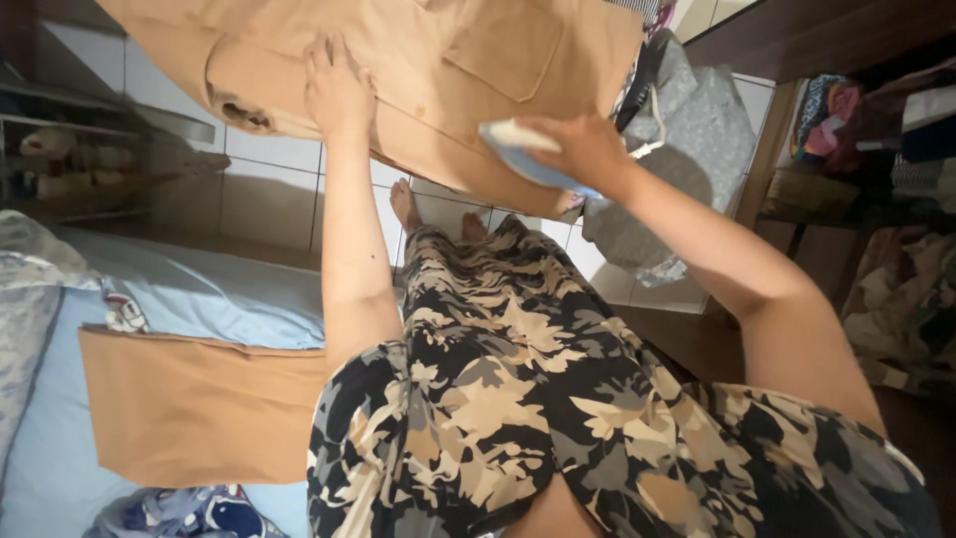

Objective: The person irons a tan garment on an ironing board, smoothing the fabric and pressing different sections of the item including the front and back.

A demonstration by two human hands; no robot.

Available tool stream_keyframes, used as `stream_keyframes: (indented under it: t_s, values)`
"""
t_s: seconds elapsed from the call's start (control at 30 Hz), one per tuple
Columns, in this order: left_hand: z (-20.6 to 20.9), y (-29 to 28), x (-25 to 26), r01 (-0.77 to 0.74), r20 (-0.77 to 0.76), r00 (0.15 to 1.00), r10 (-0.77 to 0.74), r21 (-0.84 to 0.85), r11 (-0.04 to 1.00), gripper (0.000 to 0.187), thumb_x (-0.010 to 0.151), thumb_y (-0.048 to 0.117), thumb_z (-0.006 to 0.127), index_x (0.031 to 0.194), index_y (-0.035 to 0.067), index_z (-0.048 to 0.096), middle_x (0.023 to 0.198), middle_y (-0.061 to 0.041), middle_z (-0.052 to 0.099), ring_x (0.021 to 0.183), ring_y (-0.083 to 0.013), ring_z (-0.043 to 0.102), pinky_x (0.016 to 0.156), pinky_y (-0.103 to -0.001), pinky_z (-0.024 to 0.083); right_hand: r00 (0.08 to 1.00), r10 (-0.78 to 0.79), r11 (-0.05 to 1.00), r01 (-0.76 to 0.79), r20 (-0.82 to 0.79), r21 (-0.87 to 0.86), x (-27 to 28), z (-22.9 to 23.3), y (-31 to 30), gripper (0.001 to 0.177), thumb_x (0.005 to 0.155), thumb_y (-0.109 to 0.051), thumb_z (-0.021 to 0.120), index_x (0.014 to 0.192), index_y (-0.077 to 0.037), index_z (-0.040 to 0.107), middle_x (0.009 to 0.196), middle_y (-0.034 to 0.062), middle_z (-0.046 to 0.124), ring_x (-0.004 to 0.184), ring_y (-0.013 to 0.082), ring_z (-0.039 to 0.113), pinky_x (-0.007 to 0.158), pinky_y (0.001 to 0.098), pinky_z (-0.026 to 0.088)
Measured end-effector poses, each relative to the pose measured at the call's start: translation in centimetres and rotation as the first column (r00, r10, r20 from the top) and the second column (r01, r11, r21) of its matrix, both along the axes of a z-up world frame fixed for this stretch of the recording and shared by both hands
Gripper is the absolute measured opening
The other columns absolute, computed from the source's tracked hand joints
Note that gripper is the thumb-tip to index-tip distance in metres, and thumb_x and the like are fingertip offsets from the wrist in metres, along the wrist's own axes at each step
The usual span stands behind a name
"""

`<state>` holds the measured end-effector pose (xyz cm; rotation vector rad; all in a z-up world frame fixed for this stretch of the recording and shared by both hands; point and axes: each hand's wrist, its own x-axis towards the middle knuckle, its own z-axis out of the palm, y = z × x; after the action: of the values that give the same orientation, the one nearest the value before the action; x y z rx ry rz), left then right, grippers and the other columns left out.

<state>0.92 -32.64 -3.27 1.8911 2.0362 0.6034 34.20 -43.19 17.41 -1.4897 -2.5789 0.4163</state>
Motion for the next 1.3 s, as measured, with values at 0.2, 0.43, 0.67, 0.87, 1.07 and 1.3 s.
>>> stream_keyframes:
  t_s: [0.2, 0.43, 0.67, 0.87, 1.07, 1.3]
  values:
    - [-0.3, 0.0, -0.4, 0.013, 0.012, 1.000, -0.012, -0.080, 0.997, 0.063, 0.090, 0.028, 0.078, 0.145, 0.008, 0.055, 0.151, -0.008, 0.046, 0.143, -0.0297, 0.038, 0.104, -0.045, 0.047, 0.988, -0.128, 0.989, 0.134, 0.086, -0.062, -1.4, -0.3, -0.6, 0.035, 0.101, -0.039, 0.072, 0.132, -0.025, 0.069, 0.078, 0.0148, 0.073, 0.072, 0.0358, 0.072, 0.065, 0.0470, 0.056]
    - [-0.9, 0.2, -0.3, 0.010, -0.004, 1.000, -0.010, -0.014, 1.000, 0.065, 0.090, 0.030, 0.079, 0.145, 0.007, 0.054, 0.149, -0.009, 0.046, 0.140, -0.0304, 0.040, 0.104, -0.045, 0.047, 0.977, -0.158, 0.979, 0.174, 0.144, -0.110, -2.2, -0.3, -1.7, 0.040, 0.098, -0.042, 0.068, 0.135, -0.027, 0.066, 0.076, 0.0161, 0.073, 0.068, 0.0373, 0.072, 0.062, 0.0483, 0.057]
    - [-0.8, 0.5, -0.6, -0.055, 0.024, 0.998, 0.060, -0.159, 0.986, 0.066, 0.086, 0.028, 0.077, 0.144, 0.008, 0.053, 0.148, -0.008, 0.047, 0.136, -0.0286, 0.043, 0.099, -0.047, 0.048, 0.974, -0.215, 0.946, 0.227, 0.076, -0.231, -2.4, 0.9, -2.5, 0.037, 0.098, -0.049, 0.066, 0.131, -0.031, 0.069, 0.074, 0.0135, 0.074, 0.069, 0.0331, 0.074, 0.067, 0.0458, 0.058]
    - [-0.8, 1.3, -4.3, 0.059, 0.067, 0.996, -0.050, -0.142, 0.988, 0.047, 0.101, 0.026, 0.071, 0.146, 0.018, 0.057, 0.151, -0.005, 0.053, 0.139, -0.0262, 0.049, 0.110, -0.048, 0.048, 0.990, -0.087, 0.910, 0.126, 0.115, -0.396, -1.2, 1.4, 5.6, 0.054, 0.088, -0.054, 0.065, 0.139, -0.038, 0.062, 0.095, 0.0044, 0.075, 0.059, 0.0229, 0.072, 0.052, 0.0396, 0.058]
    - [1.3, 2.3, -7.6, -0.231, 0.268, 0.934, 0.234, -0.046, 0.972, 0.074, 0.090, 0.013, 0.077, 0.156, 0.020, 0.044, 0.158, -0.024, 0.031, 0.139, -0.0474, 0.037, 0.105, -0.050, 0.044, 0.897, 0.367, 0.905, -0.405, 0.245, 0.129, -2.2, -2.1, 15.8, 0.035, 0.101, -0.061, 0.067, 0.132, -0.044, 0.071, 0.084, 0.0020, 0.073, 0.072, 0.0232, 0.069, 0.069, 0.0372, 0.056]
    - [-1.0, 2.3, -8.7, -0.241, 0.359, 0.905, 0.228, -0.010, 0.970, 0.087, 0.072, 0.020, 0.097, 0.149, 0.021, 0.055, 0.160, -0.027, 0.028, 0.144, -0.0433, 0.038, 0.115, -0.044, 0.039, 0.793, 0.558, 0.804, -0.589, 0.243, 0.076, -2.7, -4.5, 16.2, 0.036, 0.093, -0.058, 0.068, 0.124, -0.042, 0.077, 0.072, -0.0010, 0.069, 0.059, 0.0189, 0.065, 0.048, 0.0340, 0.044]
